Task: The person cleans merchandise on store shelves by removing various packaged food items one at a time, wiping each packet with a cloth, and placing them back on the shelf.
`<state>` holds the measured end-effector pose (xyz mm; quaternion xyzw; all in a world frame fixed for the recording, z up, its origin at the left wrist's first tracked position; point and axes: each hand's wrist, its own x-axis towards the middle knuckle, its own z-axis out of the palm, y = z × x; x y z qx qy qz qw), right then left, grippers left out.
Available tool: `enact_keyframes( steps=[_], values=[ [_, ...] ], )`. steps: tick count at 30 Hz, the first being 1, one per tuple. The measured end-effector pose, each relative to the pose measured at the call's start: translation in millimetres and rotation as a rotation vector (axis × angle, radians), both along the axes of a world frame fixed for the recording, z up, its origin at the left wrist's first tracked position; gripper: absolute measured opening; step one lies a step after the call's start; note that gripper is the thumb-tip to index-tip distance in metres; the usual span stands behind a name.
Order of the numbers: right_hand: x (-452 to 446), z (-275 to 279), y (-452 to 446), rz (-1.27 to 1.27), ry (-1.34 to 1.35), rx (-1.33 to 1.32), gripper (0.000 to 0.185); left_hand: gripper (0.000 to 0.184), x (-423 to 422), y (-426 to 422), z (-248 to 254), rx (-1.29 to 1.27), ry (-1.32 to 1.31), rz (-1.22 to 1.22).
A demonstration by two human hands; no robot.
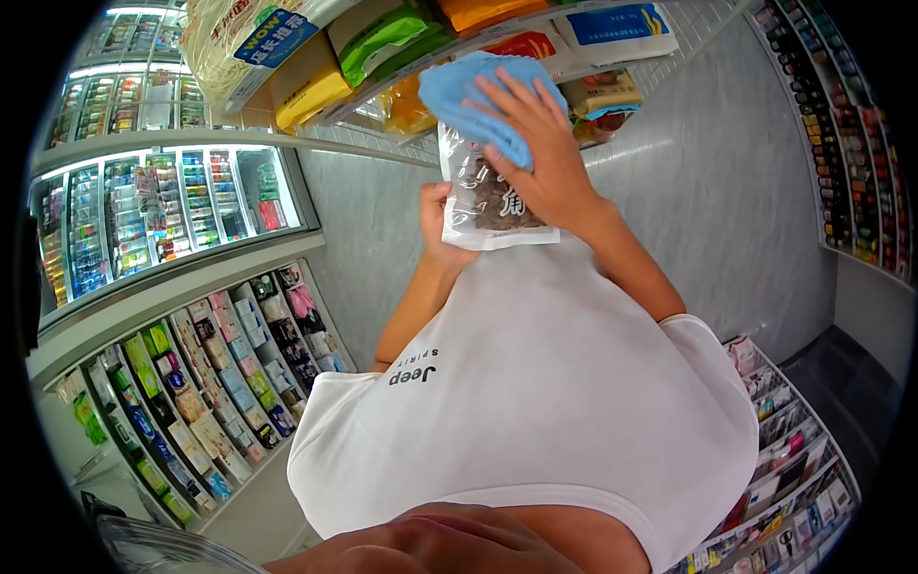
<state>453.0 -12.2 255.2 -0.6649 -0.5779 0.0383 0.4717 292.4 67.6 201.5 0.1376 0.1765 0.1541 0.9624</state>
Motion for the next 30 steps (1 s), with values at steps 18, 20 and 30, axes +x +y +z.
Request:
enact_keyframes(
  steps=[18, 20, 30],
  values=[
    [-28.8, -33.2, -25.8, 0.092, 0.94, -0.009, 0.052, 0.076, 27.6, 12.5, 31.6, 0.805, 0.116, 0.24],
    [-34.4, -41.4, -26.2, -0.07, 1.432, -0.051, 0.055, 0.075, 28.9, 9.5, 35.8, 1.144, 0.147, 0.22],
    [-29.4, -29.9, -27.0, 0.057, 1.679, 0.12, 0.057, 0.055, 18.8, 10.6, 40.0, 1.828, 0.443, 0.187]
  ],
)
